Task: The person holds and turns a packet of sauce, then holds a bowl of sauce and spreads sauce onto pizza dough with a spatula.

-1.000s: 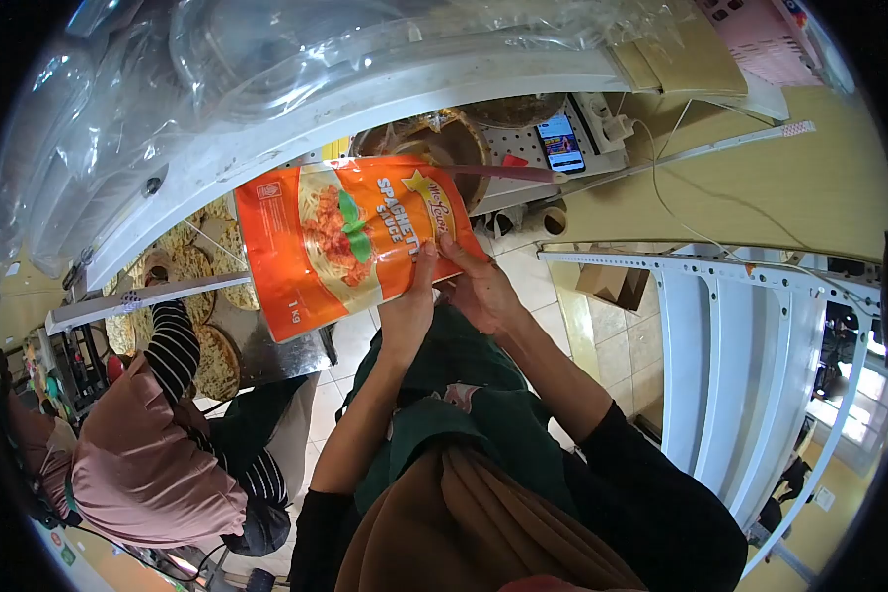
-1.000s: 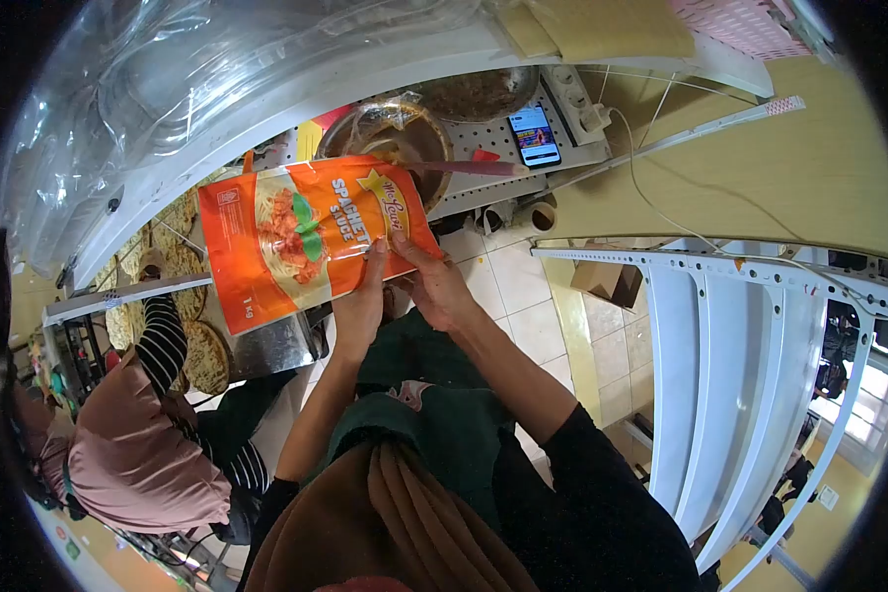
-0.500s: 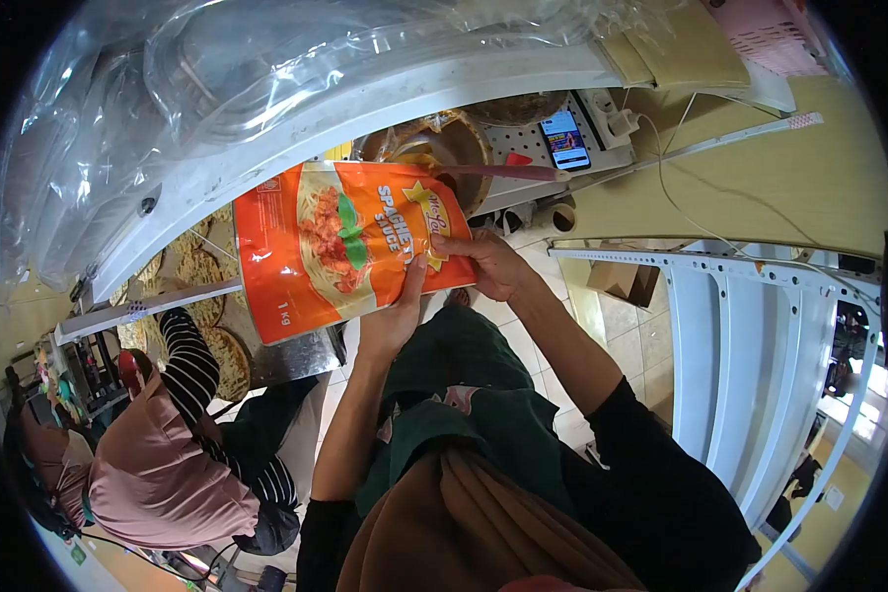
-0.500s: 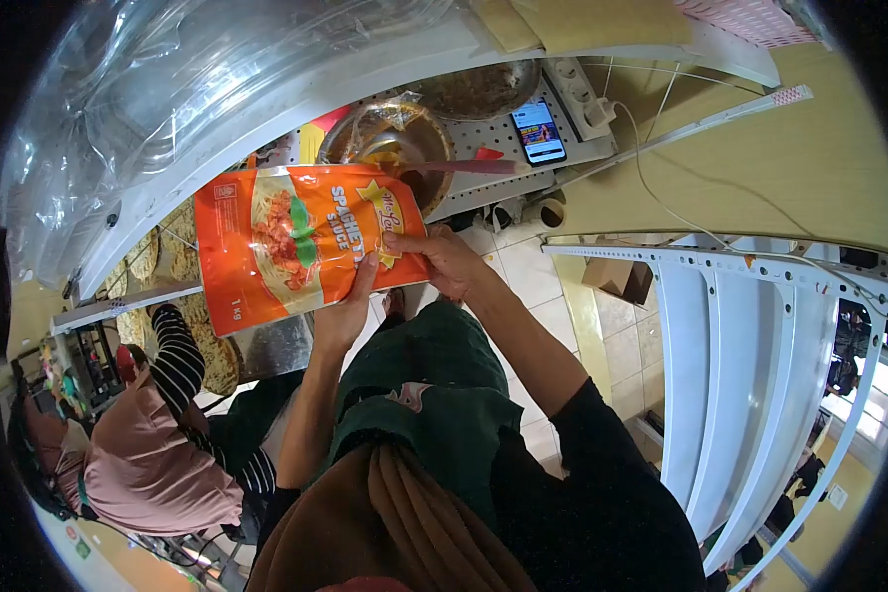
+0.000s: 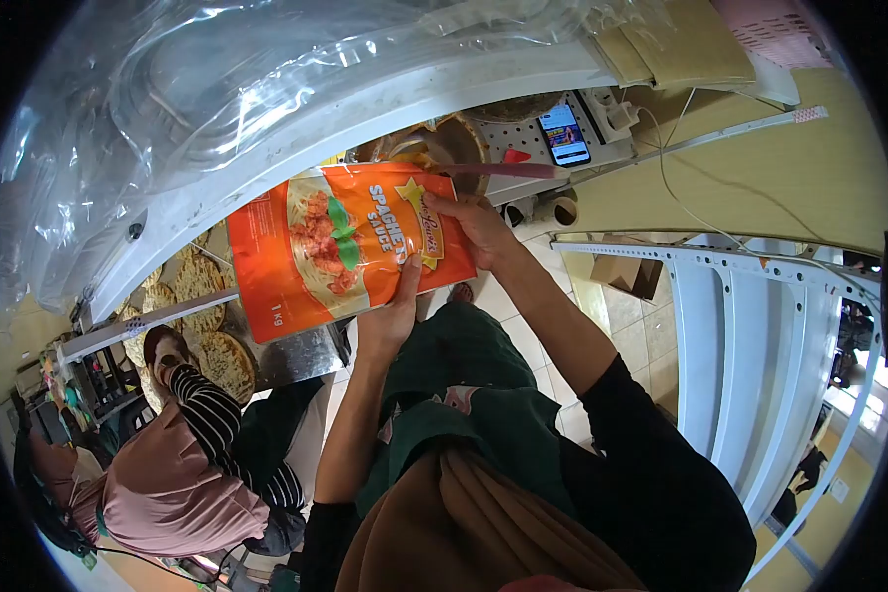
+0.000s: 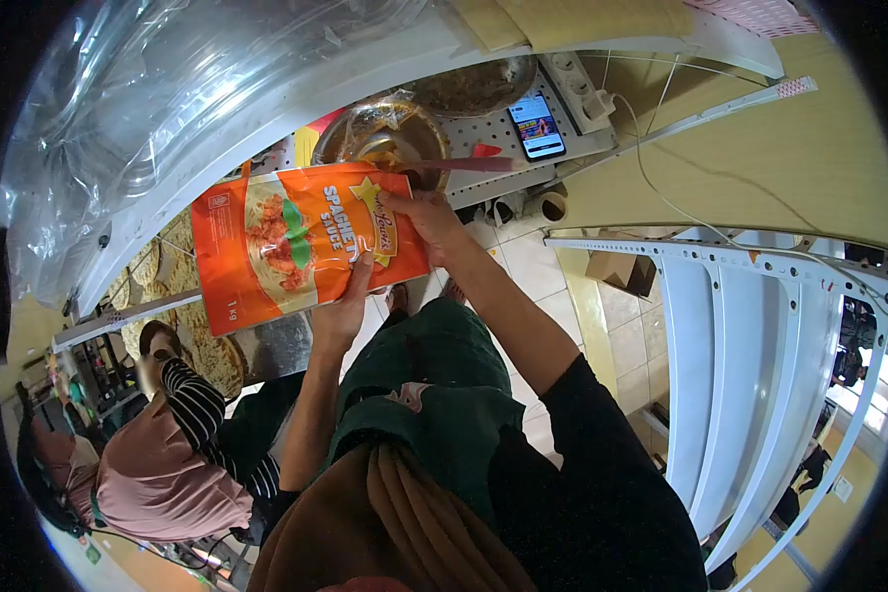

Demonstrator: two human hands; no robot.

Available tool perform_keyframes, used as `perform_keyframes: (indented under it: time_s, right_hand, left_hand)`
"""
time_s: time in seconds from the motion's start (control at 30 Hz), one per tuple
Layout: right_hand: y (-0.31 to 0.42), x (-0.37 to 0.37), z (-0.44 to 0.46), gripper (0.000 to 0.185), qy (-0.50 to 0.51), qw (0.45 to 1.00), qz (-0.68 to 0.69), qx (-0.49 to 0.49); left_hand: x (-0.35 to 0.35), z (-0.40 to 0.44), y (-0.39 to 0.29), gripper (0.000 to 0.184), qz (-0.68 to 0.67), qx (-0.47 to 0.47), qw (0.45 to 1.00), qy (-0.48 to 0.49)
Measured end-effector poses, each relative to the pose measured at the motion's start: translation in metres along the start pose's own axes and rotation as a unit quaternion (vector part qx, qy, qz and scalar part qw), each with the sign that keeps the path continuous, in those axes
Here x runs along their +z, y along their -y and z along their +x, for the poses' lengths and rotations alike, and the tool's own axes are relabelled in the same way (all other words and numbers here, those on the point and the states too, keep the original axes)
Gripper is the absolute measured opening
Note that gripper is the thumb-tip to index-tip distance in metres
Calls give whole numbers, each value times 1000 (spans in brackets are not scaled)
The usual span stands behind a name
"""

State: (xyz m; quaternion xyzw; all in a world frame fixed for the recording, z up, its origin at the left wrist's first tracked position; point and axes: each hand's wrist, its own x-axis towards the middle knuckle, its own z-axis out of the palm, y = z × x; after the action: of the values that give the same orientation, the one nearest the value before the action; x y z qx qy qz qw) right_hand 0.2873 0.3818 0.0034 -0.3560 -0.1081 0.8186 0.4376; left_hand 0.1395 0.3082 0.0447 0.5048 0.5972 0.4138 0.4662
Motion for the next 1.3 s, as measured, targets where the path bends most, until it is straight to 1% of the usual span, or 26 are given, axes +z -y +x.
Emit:
perform_keyframes:
  time_s: [0.03,0.13,0.17,0.23,0.3,0.4,0.53,0.63,0.7,0.73,0.83,0.9,0.97,1.0,1.03,1.07,1.1,1.17,1.2,1.27,1.3]
  right_hand:
    - [1,2,0,35,7,1000,6,5]
    - [9,9,-4,36,36,999,18,28]
    - [11,13,-7,37,50,998,18,42]
    - [10,18,-14,38,62,996,-4,58]
    - [4,26,-22,40,58,995,-51,61]
    - [4,33,-24,42,50,994,-51,87]
    - [4,34,-15,39,42,995,-53,75]
    - [2,38,-11,35,11,997,-50,49]
    - [-4,33,-2,33,-19,998,-57,28]
    - [-5,30,2,32,-19,998,-47,25]
    - [-6,22,9,31,-30,999,-25,16]
    - [-6,21,11,30,-47,999,-22,10]
    - [-7,21,15,31,-57,998,-24,-19]
    - [-7,20,17,32,-62,997,-26,-34]
    - [-7,19,19,33,-68,996,-40,-35]
    - [-8,16,21,34,-74,995,-55,-36]
    - [-9,13,24,36,-80,994,-70,-37]
    - [-13,6,28,38,-55,996,-51,-38]
    - [-16,2,30,39,-42,998,-41,-39]
    - [-21,-4,37,39,-34,999,-20,-22]
    - [-22,-7,39,40,-29,999,-10,-13]
  left_hand:
    - [-1,1,-1,17,5,9,1000,5]
    - [3,3,6,18,-105,-48,993,-24]
    - [1,3,4,18,-123,-68,990,-25]
    - [-2,4,-17,19,-159,-107,981,-26]
    - [-6,6,-19,19,-154,-98,983,-20]
    - [-16,6,-14,18,-154,-103,983,7]
    - [-19,6,-18,15,-152,-106,982,30]
    - [-21,3,-14,14,-100,-104,989,27]
    - [-20,2,-10,14,-82,-54,995,34]
    - [-19,1,-10,14,-72,-29,996,38]
    - [-15,-2,-22,17,24,-54,997,49]
    - [-15,-2,-6,17,153,98,982,43]
    - [-13,-4,4,16,200,162,966,31]
    - [-9,-5,0,16,184,151,971,23]
    - [-9,-6,2,14,199,139,969,33]
    - [-8,-7,5,16,215,128,967,44]
    - [-12,-8,14,29,261,116,956,73]
    - [-13,-11,27,42,285,93,949,95]
    - [-11,-10,26,38,264,83,957,89]
    - [-7,-7,19,31,178,13,981,72]
    - [-4,-5,1,27,111,-48,991,60]
